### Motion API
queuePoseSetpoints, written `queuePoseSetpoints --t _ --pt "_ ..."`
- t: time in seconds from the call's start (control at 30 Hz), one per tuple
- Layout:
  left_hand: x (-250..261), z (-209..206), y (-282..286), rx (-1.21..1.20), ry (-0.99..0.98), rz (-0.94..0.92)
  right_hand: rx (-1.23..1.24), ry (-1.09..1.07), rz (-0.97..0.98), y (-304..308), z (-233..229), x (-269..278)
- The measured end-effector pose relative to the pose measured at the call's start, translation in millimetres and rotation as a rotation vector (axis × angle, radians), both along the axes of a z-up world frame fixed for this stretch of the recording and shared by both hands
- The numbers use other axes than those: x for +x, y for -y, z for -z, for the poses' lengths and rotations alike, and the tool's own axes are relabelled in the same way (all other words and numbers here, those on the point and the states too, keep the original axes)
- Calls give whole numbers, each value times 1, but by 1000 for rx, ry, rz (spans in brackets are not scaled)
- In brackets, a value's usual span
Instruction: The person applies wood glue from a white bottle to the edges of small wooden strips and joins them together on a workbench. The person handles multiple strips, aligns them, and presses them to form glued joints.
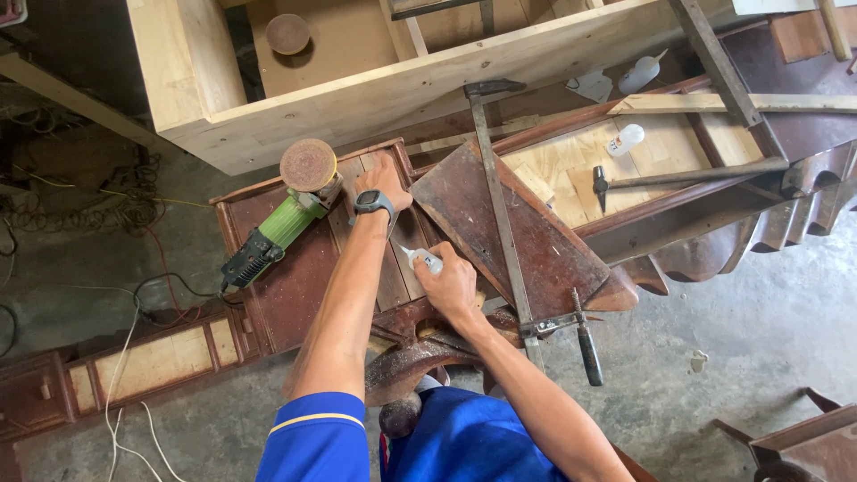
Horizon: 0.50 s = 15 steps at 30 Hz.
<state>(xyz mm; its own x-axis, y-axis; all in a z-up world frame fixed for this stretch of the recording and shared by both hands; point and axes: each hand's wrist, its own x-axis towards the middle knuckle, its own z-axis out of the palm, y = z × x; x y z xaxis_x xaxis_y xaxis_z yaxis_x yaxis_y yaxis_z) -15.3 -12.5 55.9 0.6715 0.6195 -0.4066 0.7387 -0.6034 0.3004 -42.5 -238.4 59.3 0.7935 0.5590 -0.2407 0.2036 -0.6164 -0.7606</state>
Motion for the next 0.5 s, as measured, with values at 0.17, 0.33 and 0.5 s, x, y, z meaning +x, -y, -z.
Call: queuePoseSetpoints --t 0.17,0.33,0.5 --pt "-1 2 -1 -93 76 -59 -22 -10 -18 2 -8 -6" --pt "-3 -13 2 -126 51 -59 -70 -26 -31 3 10 -16" --pt "-4 -10 2 -119 60 -53 -92 -50 -60 5 6 -27"
